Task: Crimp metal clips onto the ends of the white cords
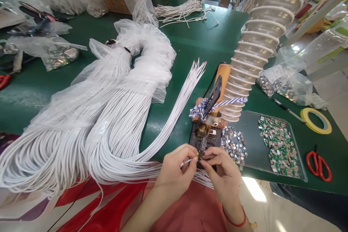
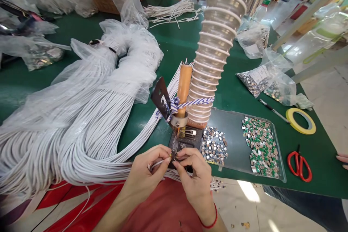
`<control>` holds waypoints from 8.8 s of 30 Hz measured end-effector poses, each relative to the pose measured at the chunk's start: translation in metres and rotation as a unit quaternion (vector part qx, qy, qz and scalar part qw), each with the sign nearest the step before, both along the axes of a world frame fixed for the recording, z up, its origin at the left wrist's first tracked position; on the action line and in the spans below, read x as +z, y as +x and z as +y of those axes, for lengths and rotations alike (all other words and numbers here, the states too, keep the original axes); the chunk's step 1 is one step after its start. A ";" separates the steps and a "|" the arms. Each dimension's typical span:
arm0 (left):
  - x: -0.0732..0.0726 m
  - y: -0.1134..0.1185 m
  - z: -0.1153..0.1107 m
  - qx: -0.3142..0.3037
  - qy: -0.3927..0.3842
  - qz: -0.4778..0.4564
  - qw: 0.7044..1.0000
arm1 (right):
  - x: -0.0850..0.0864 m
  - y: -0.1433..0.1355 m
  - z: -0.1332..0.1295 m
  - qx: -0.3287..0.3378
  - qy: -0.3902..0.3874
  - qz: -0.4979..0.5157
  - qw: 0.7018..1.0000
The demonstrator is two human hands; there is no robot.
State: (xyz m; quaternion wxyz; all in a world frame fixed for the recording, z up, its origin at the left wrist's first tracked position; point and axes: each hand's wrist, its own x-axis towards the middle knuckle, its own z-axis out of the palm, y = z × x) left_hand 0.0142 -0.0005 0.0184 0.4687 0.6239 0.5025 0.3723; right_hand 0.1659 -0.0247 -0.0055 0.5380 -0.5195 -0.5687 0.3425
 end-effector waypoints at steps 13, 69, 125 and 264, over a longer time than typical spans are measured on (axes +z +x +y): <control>-0.005 -0.003 -0.002 -0.002 -0.016 0.006 1.000 | -0.005 0.000 -0.003 0.013 0.000 -0.001 1.000; -0.012 0.001 -0.044 -0.103 -0.263 -0.168 0.944 | 0.017 0.029 -0.034 0.184 -0.067 -0.131 0.972; -0.022 -0.004 -0.044 -0.003 0.069 -0.123 0.990 | 0.009 0.000 -0.038 0.039 -0.075 -0.006 0.996; -0.016 -0.001 -0.002 0.002 0.089 -0.021 0.996 | -0.002 0.006 -0.011 0.048 -0.099 0.066 0.992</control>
